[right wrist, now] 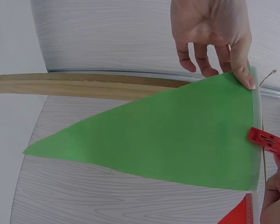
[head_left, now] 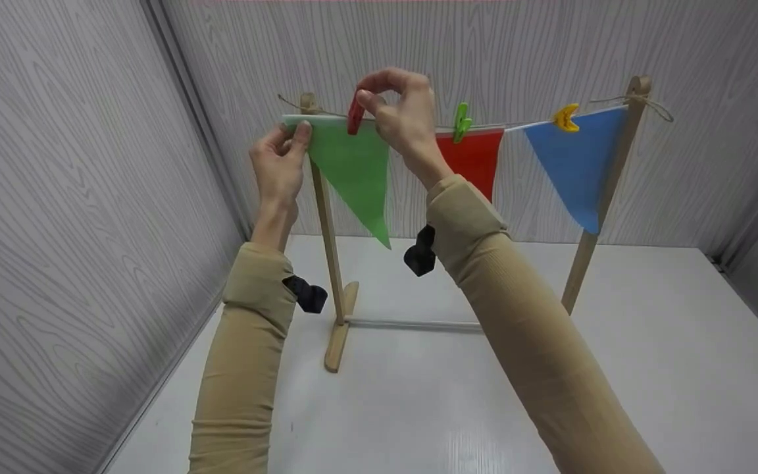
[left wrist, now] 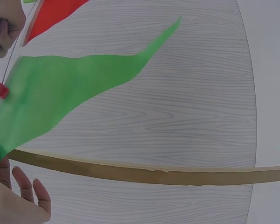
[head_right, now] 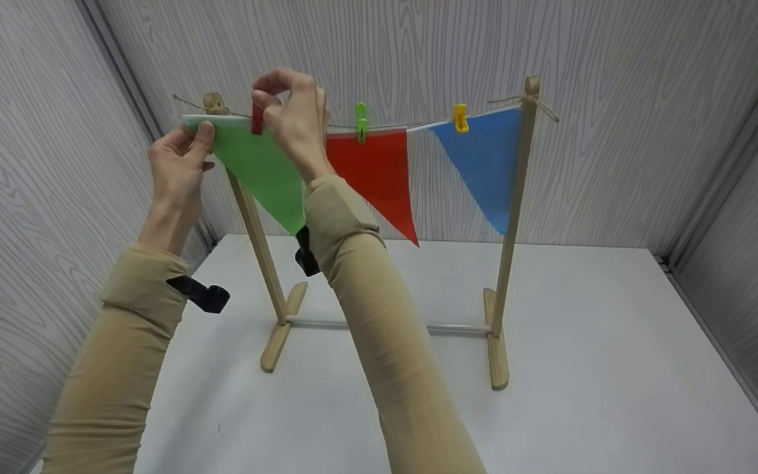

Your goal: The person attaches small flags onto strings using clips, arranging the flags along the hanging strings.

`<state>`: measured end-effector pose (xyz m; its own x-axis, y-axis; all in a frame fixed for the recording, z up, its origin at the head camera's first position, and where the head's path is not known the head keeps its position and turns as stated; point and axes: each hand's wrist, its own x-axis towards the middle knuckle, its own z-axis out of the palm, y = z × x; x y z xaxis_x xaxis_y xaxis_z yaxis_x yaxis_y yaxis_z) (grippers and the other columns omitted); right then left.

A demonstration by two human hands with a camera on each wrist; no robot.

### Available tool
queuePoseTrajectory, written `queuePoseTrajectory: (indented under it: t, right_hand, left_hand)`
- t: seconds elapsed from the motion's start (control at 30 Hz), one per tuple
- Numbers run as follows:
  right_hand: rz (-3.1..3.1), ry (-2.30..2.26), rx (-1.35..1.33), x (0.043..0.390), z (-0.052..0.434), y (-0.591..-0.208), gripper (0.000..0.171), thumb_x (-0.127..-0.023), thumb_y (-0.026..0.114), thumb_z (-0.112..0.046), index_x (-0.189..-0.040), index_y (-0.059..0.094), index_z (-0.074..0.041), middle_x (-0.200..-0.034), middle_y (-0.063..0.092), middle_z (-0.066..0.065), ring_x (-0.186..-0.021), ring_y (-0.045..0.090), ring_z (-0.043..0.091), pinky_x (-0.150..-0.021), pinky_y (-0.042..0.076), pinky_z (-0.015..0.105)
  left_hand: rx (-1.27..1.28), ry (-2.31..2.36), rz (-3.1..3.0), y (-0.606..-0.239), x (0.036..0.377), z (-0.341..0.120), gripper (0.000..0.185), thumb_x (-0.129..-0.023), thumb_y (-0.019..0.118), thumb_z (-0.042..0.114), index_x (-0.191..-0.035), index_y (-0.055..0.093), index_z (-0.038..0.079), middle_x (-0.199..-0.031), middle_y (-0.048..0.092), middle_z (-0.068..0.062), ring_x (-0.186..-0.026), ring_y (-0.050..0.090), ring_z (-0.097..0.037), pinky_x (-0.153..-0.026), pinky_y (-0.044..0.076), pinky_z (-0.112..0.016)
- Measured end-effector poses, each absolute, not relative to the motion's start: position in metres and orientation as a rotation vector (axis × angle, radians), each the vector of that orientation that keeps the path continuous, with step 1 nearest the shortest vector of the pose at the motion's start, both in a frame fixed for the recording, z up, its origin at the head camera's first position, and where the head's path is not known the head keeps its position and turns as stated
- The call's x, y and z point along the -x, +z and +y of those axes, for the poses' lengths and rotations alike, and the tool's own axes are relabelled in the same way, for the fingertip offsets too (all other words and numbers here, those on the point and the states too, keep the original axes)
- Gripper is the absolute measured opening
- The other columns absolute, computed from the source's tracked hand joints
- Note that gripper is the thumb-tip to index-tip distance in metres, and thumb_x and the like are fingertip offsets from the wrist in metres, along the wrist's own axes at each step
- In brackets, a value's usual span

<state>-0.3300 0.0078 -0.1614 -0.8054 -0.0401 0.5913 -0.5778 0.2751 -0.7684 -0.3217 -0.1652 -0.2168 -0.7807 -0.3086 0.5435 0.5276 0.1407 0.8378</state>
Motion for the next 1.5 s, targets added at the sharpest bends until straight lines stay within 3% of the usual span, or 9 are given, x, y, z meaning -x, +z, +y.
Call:
queuePoseTrajectory:
  t: [0.2,0.3,0.4,0.53,0.97,1.5]
  right_hand:
    - [-2.178,1.515,-0.563,0.331,0.01,-0.161,0.016,-0.097,0.068,-0.016,-0.111,0.073,-0.011,-0.112,0.07,0.003,-0.116,0.057,0.012,-0.109,0.04,0.029]
    - [-2.201,1.546,-0.569,0.33,0.011,-0.161,0.019,-0.097,0.068,-0.017,-0.115,0.072,-0.012,-0.115,0.069,0.002,-0.115,0.055,0.01,-0.101,0.043,0.025]
    - [-2.201,1.607,-0.588,0.33,0.013,-0.163,0.021,-0.097,0.067,-0.019,-0.118,0.071,-0.013,-0.116,0.067,0.001,-0.086,0.055,0.01,-0.076,0.046,0.021]
    - [-2.184,1.699,-0.626,0.329,0.015,-0.165,0.023,-0.098,0.066,-0.023,-0.12,0.07,-0.014,-0.113,0.063,0.001,-0.054,0.039,0.011,-0.05,0.035,0.022]
    - [-2.151,1.761,-0.65,0.33,0.019,-0.17,0.038,-0.097,0.068,-0.025,-0.133,0.064,-0.013,-0.127,0.066,0.005,-0.052,0.035,0.011,-0.048,0.034,0.021]
    - [-2.026,1.858,-0.654,0.329,0.025,-0.177,0.042,-0.095,0.071,-0.023,-0.134,0.062,-0.013,-0.13,0.067,0.007,-0.049,0.04,0.011,-0.047,0.037,0.021]
  left_hand:
    - [0.201,-1.709,-1.796,-0.217,0.322,-0.165,0.034,-0.099,0.064,0.025,-0.117,0.069,-0.002,-0.09,0.066,0.008,-0.083,0.054,-0.006,-0.082,0.039,-0.022]
    - [0.195,-1.707,-1.797,-0.217,0.322,-0.164,0.033,-0.099,0.064,0.025,-0.116,0.07,-0.003,-0.09,0.066,0.008,-0.082,0.054,-0.006,-0.081,0.039,-0.022]
    - [0.198,-1.706,-1.796,-0.217,0.322,-0.165,0.033,-0.099,0.064,0.025,-0.116,0.07,-0.003,-0.091,0.067,0.007,-0.084,0.057,-0.006,-0.084,0.041,-0.022]
    - [0.196,-1.71,-1.787,-0.218,0.321,-0.165,0.033,-0.099,0.064,0.025,-0.117,0.07,-0.002,-0.095,0.068,0.006,-0.089,0.062,-0.006,-0.089,0.044,-0.023]
    - [0.164,-1.709,-1.767,-0.226,0.321,-0.169,0.034,-0.098,0.067,0.024,-0.117,0.07,-0.004,-0.095,0.068,0.005,-0.091,0.063,-0.006,-0.094,0.048,-0.025]
    - [0.096,-1.717,-1.685,-0.234,0.319,-0.172,0.034,-0.093,0.073,0.025,-0.116,0.07,-0.001,-0.096,0.066,0.006,-0.083,0.056,-0.008,-0.076,0.045,-0.02]
